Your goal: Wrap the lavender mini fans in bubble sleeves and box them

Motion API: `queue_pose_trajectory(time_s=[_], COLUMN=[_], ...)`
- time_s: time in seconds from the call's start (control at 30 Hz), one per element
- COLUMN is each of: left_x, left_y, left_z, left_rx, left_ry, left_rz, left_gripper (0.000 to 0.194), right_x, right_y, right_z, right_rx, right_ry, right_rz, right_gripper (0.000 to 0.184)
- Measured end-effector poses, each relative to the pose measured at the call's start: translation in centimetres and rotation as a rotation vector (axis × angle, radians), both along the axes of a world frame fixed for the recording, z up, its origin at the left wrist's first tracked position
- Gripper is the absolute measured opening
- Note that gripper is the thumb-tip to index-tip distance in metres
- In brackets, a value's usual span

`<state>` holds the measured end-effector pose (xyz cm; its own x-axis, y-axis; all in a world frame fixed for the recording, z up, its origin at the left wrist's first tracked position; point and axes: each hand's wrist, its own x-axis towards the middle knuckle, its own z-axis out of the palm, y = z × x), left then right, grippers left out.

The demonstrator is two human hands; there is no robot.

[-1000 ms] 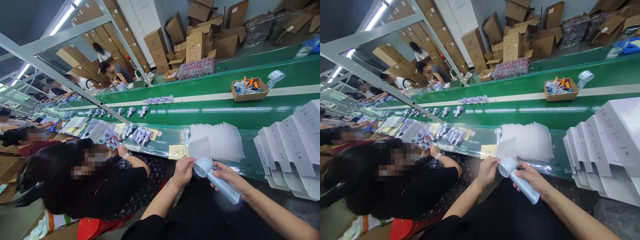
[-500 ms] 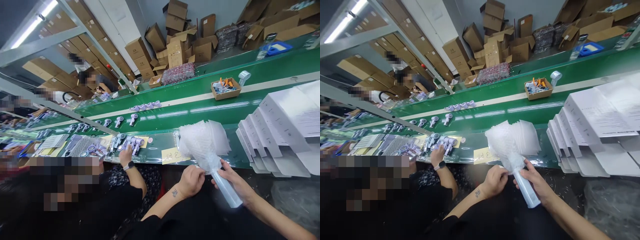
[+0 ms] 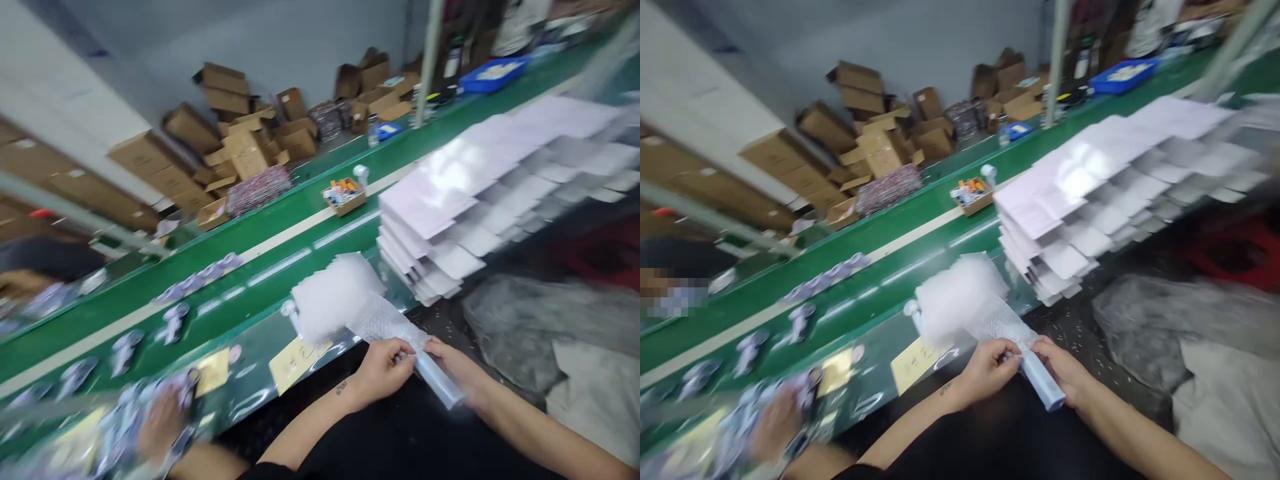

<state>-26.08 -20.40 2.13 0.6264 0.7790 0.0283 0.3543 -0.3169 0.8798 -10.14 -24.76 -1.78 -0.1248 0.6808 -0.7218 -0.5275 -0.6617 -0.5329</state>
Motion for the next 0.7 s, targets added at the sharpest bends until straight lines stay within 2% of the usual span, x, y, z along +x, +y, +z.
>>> queue_pose_trajectory(time_s=[0.07, 0.13, 0.2, 0.27, 0.33, 0.43, 0.5, 0.57, 0.63, 0.7], left_x=[2.1, 4.2, 6.5, 9.0, 11.8, 15.8, 18.0, 19.7, 21.0, 21.9], left_y=[0.2, 0.6, 1.2, 1.5, 1.0, -1.6, -3.8, -5.5, -6.0, -5.1], left_z=[-0.1, -0.9, -1.9, -2.7, -2.8, -2.2, -2.1, -2.4, -3.1, -3.8], left_rx=[-0.027, -0.072, -0.176, -0.269, -0.271, -0.115, 0.011, 0.083, 0.069, -0.035], left_ry=[0.059, 0.111, 0.144, 0.155, 0.133, 0.049, -0.018, -0.031, 0.024, 0.133], left_rz=[-0.126, -0.247, -0.305, -0.342, -0.458, -0.809, -1.096, -1.296, -1.323, -1.206], left_gripper=[0.013, 0.013, 0.012, 0.014, 0.017, 0.014, 0.014, 0.018, 0.018, 0.021], right_x=[1.1, 2.8, 5.1, 7.5, 9.2, 9.7, 9.1, 8.5, 8.8, 10.4], right_y=[-1.9, -4.0, -6.5, -9.4, -12.2, -14.8, -14.9, -14.6, -14.8, -16.5], right_z=[-1.3, -2.0, -1.9, -1.0, 0.1, 0.2, -1.2, -3.6, -5.8, -7.6], right_rx=[0.005, 0.020, 0.033, 0.053, 0.097, 0.113, 0.029, -0.050, -0.072, -0.072], right_ry=[-0.154, -0.284, -0.373, -0.412, -0.260, 0.244, 0.432, 0.416, 0.350, 0.248], right_rz=[-0.086, -0.192, -0.318, -0.409, -0.526, -0.696, -0.785, -0.944, -1.103, -1.290], right_gripper=[0.014, 0.015, 0.020, 0.024, 0.026, 0.038, 0.034, 0.015, 0.012, 0.008])
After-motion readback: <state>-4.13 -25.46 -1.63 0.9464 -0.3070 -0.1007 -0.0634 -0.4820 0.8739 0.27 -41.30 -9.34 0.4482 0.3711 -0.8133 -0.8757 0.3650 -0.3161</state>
